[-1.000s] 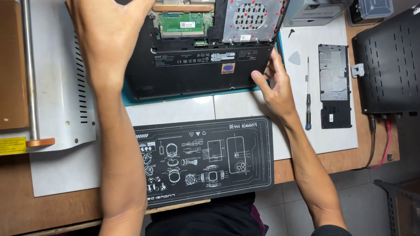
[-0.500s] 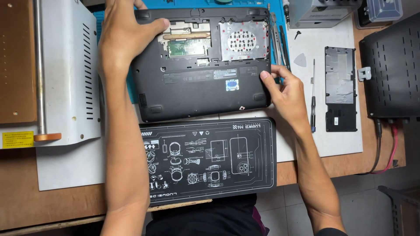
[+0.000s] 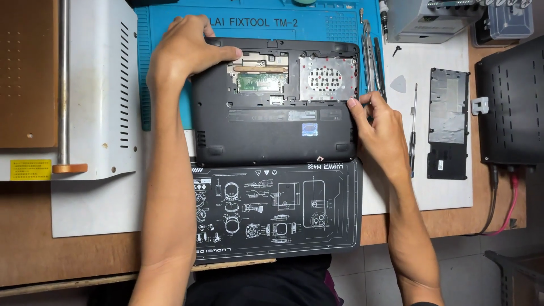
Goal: Disassembling a laptop by removing screws and prying open the back casing to access internal components.
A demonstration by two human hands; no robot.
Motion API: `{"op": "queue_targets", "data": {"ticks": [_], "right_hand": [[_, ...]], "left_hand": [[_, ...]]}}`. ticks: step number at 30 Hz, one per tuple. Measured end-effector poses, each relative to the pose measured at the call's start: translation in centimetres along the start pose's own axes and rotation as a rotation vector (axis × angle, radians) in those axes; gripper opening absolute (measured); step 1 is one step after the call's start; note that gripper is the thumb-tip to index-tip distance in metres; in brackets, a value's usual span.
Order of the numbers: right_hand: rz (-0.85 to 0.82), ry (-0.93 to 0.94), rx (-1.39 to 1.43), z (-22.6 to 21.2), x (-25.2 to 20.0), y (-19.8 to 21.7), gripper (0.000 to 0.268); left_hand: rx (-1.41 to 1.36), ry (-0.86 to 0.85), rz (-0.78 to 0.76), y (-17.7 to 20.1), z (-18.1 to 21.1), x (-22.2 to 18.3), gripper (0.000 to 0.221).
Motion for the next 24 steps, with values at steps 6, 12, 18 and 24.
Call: {"op": "queue_targets", "data": {"ticks": [6, 12, 18, 24], "right_hand": [[0.077, 0.066, -0.024, 0.3, 0.5, 0.1, 0.036], [0.133, 0.131, -0.031, 0.3, 0.5, -0.2, 0.033], [0.147, 0.148, 0.001, -0.2, 0.5, -0.2, 0.033], [0.126, 0.105, -0.001, -0.6, 1.7, 0.0, 0.030]], "left_hand": [[0.007, -0.058, 0.062, -1.1, -0.2, 0.6, 0.068], [0.140, -0.114, 0.124, -2.4, -0.1, 1.4, 0.061], [0.159, -0.146, 0.234, -3.4, 0.2, 1.5, 0.065], [0.141, -0.140, 0.216, -3.5, 0.3, 1.6, 0.066]]}}
Point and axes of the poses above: each hand's wrist, its own x-axis towards the middle knuckle, its own y-axis out of the back of the hand, z = x × y, the point moved 5 cm from there along x, towards the middle knuckle, and after that the axes turned 14 degrees about z, right-handed, at the moved point
